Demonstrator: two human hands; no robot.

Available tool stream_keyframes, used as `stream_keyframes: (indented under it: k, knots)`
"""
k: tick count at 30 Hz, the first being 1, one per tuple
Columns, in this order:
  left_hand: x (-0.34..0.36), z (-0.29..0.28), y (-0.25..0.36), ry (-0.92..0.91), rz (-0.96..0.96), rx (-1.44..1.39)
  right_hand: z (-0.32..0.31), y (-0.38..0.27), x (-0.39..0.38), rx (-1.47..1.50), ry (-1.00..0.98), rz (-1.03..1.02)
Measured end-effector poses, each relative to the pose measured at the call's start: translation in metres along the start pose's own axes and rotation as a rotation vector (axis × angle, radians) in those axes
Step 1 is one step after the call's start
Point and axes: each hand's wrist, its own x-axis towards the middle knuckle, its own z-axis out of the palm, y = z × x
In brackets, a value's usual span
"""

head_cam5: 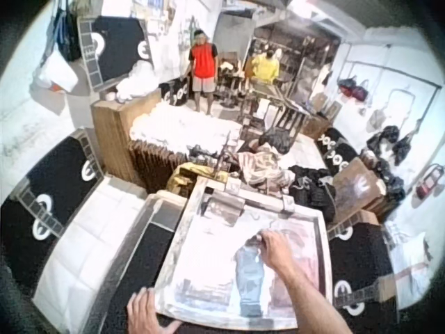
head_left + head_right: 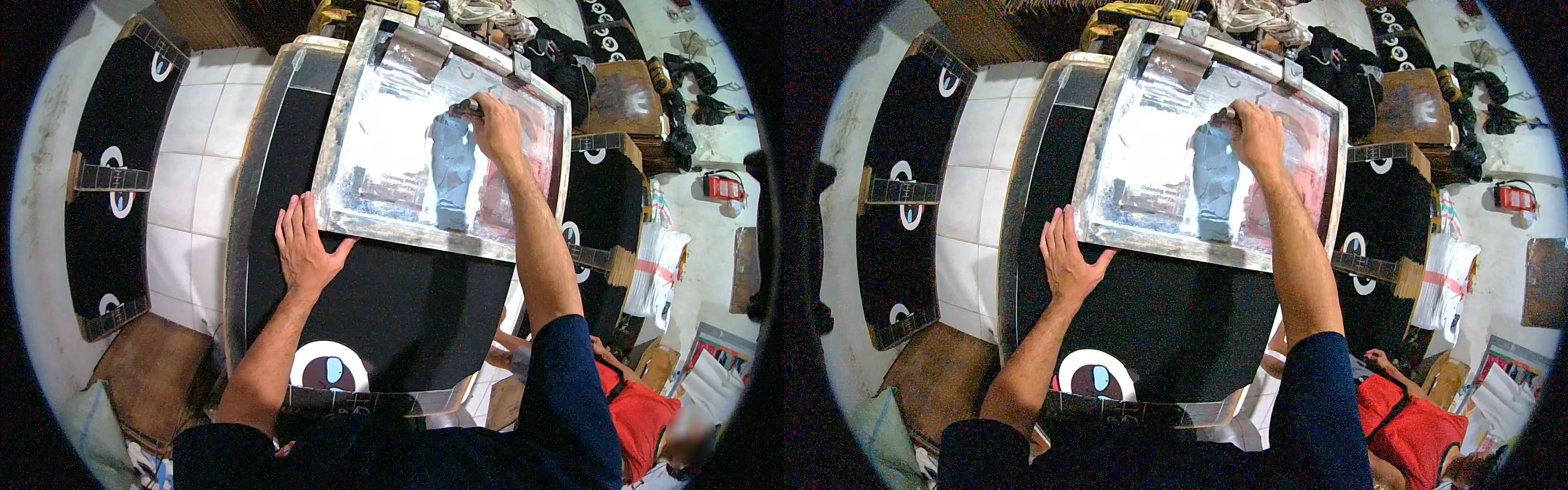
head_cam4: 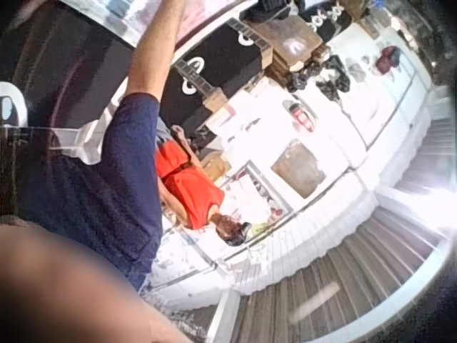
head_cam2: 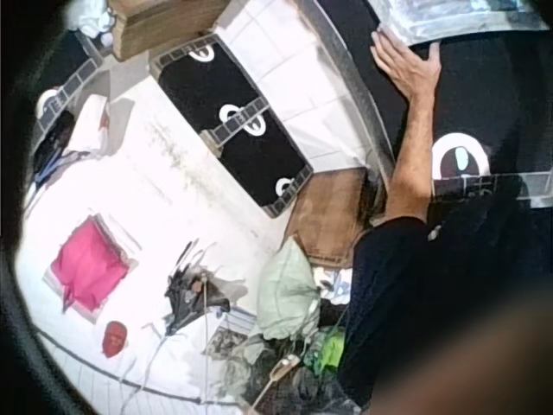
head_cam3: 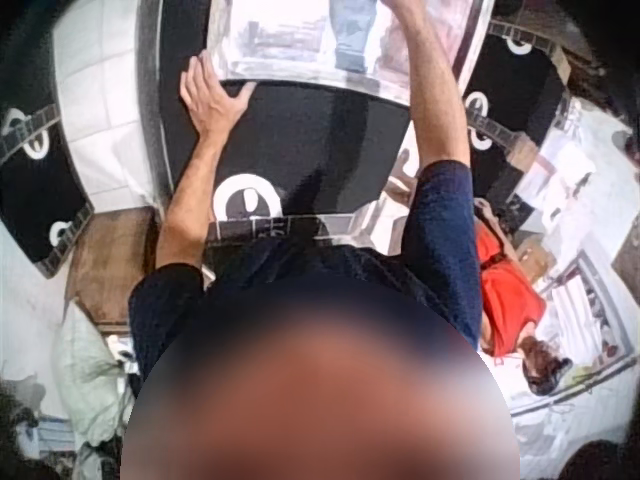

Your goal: The person performs screen printing on a black t-shirt using a squeegee and a screen frame. They repeatedly align the screen, pull ink across the mesh, and lift the frame to reveal the printed design. The process is repeated multiple times on the same garment.

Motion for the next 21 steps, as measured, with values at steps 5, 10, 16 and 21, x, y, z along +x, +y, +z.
stream_keyframes:
  k: [5,10,16,21]
  knots:
    - [-0.001,0.002,-0.001,0.017,0.017,-0.021,-0.012,-0.025,-0.054,0.025,-0.061,0.062]
    - [-0.001,0.001,0.0,0.025,0.015,-0.03,-0.032,-0.055,-0.095,-0.016,-0.148,0.153]
    - [-0.002,0.001,0.0,0.009,0.001,-0.025,-0.052,-0.093,-0.134,-0.116,-0.106,0.167]
    - [0.0,0.0,0.0,0.001,0.005,-0.011,-0.089,-0.115,-0.172,-0.075,-0.354,0.106]
